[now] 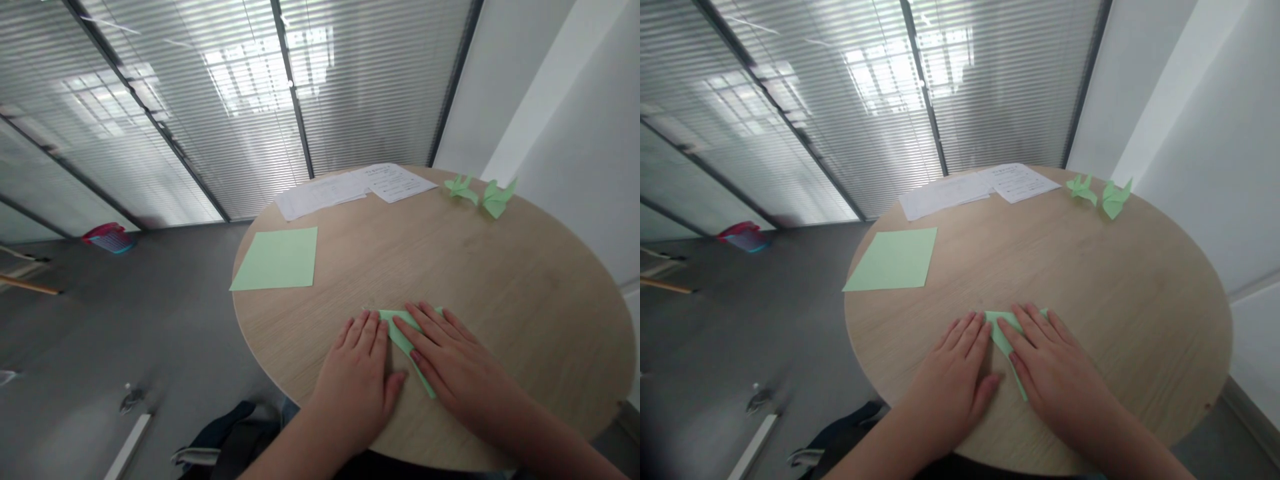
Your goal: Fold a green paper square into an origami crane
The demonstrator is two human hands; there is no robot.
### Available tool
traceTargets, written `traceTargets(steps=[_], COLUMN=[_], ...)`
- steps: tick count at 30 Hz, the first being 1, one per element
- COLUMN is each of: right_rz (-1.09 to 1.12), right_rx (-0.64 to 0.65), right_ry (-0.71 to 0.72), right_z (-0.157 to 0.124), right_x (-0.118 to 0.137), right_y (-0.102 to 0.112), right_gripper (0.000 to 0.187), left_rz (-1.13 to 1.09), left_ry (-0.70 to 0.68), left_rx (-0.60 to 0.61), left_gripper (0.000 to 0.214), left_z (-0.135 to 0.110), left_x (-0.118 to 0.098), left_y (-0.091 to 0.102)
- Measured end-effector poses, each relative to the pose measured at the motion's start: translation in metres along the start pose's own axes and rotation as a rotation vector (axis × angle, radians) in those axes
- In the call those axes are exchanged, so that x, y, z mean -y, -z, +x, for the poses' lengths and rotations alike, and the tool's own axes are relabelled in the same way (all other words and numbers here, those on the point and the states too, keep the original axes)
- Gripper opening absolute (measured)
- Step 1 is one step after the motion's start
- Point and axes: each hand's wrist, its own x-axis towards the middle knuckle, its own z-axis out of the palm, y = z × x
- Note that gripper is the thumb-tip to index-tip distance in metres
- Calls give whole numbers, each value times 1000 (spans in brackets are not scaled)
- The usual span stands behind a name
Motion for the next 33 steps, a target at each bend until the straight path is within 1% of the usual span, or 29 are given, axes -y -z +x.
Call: traceTargets(steps=[4, 7, 11, 15, 18, 19, 21, 23, 24, 26, 28, 30, 33], right_rz=[-7, -15, -12, -12, -14, -14, -16, -19, -20, -18, -15, -13, -12], right_rx=[5, 11, 3, -1, 9, 15, 20, 24, 24, 26, 26, 22, 16], right_ry=[5, 10, 9, 4, 0, -1, -4, -2, 1, 7, 8, 3, -4], right_z=[1, 1, 1, 1, 1, 1, 1, 1, 1, 1, 1, 1, 1], right_x=[0, 0, 0, 0, 0, 0, 0, 0, 0, 0, 0, 0, 0], right_y=[1, 1, 1, 1, 1, 1, 1, 1, 1, 1, 2, 2, 0], right_gripper=[49, 48, 48, 48, 48, 48, 48, 48, 48, 48, 48, 48, 48], left_rz=[10, 26, 50, -18, -58, -77, -124, -97, -71, -32, -52, -115, -242], left_ry=[44, 69, 77, 131, 219, 206, 89, -11, -38, -35, 14, 66, 84], left_rx=[-9, -49, -141, -197, -274, -272, -226, -197, -188, -172, -152, -130, -85], left_gripper=[67, 66, 50, 36, 34, 34, 29, 26, 25, 25, 24, 22, 22], left_z=[-2, -4, -5, 7, 24, 29, 36, 39, 39, 39, 40, 42, 47], left_x=[2, 1, 1, 11, 27, 32, 41, 46, 48, 50, 51, 51, 48], left_y=[0, 0, 4, 17, 27, 29, 31, 30, 30, 31, 34, 38, 42])
